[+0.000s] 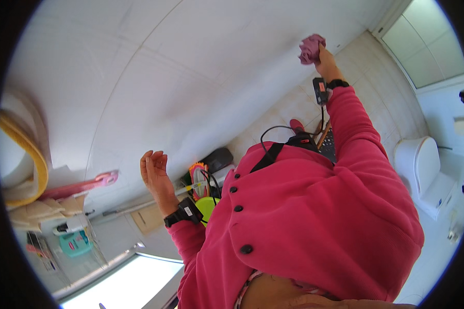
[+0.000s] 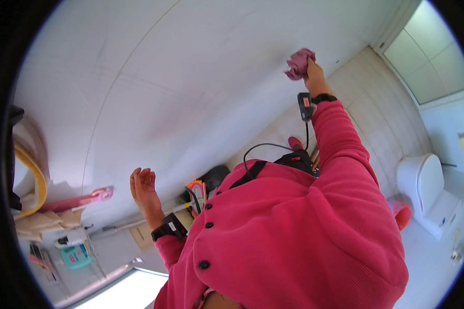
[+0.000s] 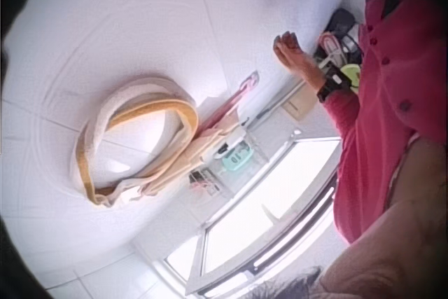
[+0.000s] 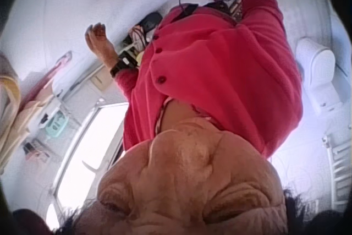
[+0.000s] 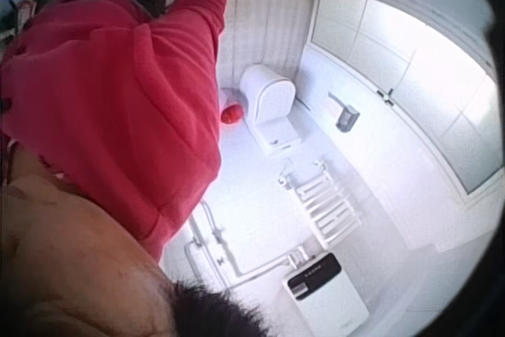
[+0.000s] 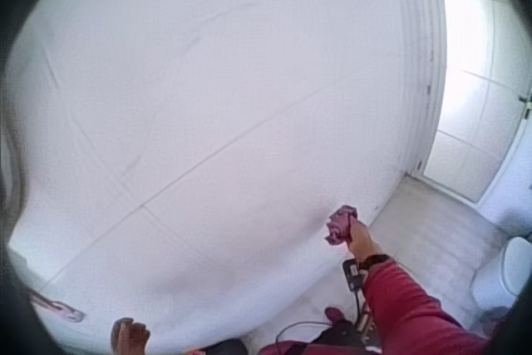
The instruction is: The person wipes the white tiled bathroom walls with a pink cloth. They move around the room to reach different areas, including the lower sections of the walls.
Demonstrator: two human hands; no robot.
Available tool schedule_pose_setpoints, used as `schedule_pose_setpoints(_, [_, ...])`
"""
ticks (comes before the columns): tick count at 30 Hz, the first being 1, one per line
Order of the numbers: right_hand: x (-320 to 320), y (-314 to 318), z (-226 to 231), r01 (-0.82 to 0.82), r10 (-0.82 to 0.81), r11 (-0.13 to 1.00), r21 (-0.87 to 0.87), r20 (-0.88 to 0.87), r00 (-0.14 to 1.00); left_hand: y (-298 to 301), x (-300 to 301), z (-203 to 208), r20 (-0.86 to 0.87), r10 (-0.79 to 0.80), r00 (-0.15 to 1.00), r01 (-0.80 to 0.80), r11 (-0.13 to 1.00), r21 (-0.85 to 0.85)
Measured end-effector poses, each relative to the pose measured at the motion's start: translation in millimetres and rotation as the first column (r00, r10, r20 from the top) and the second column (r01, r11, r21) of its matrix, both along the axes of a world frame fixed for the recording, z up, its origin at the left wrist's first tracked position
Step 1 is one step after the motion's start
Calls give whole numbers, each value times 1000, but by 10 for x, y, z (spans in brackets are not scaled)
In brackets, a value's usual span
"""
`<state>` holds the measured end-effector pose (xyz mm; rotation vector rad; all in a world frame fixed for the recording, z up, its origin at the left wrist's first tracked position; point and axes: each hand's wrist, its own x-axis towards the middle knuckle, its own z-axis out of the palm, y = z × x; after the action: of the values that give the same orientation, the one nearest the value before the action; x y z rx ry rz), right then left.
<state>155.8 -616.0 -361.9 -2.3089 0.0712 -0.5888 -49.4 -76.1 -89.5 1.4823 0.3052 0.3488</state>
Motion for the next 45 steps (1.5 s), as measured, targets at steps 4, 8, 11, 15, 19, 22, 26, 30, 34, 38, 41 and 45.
schedule_pose_setpoints(4, [526, 744, 399, 153, -68, 529, 834, -138, 988, 137, -227, -36, 11, 24, 1000, -24, 1000, -19])
schedule_pose_setpoints(8, [289, 1759, 459, 241, 10, 327, 914, -259, 966, 318, -519, -189, 11, 93, 996, -92, 995, -43])
schedule_pose_setpoints(11, [-223, 2963, 536, 144, 446, 504, 852, -399, 801, 415, -654, -328, -62, 132, 989, -137, 986, -98])
schedule_pose_setpoints(15, [-1134, 3944, 914, -449, 966, 220, 866, -128, 226, 471, -762, -425, -91, 131, 987, -142, 981, -132])
schedule_pose_setpoints(19, [-1408, 3736, 876, -635, 953, 179, 752, -292, -78, 498, -900, -492, -105, 173, 979, -184, 977, -110])
schedule_pose_setpoints(22, [-1188, 3329, 513, -171, 899, 387, 906, -412, -147, 513, -1071, -625, -152, 192, 969, -217, 962, -165])
schedule_pose_setpoints(26, [-803, 2591, 48, -14, 790, 612, 791, -611, 53, 432, -1180, -893, -228, 247, 942, -300, 924, -238])
schedule_pose_setpoints(30, [-570, 2307, -191, 309, 745, 566, 764, -635, 204, 143, -1112, -1122, -348, 177, 920, -237, 961, -139])
schedule_pose_setpoints(34, [-551, 2676, -135, 206, 834, 531, 822, -550, 46, -325, -949, -1408, -484, -142, 863, -55, 928, -369])
schedule_pose_setpoints(38, [-803, 3168, 211, 18, 835, 545, 838, -542, -96, -754, -787, -1723, -562, -216, 799, -9, 929, -369])
schedule_pose_setpoints(41, [-1063, 3355, 476, -24, 793, 603, 798, -602, -94, -832, -774, -1856, -530, -275, 802, 47, 914, -403])
schedule_pose_setpoints(45, [-1405, 3537, 629, -138, 813, 510, 849, -528, -247, -749, -841, -2058, -499, -312, 808, 54, 884, -465])
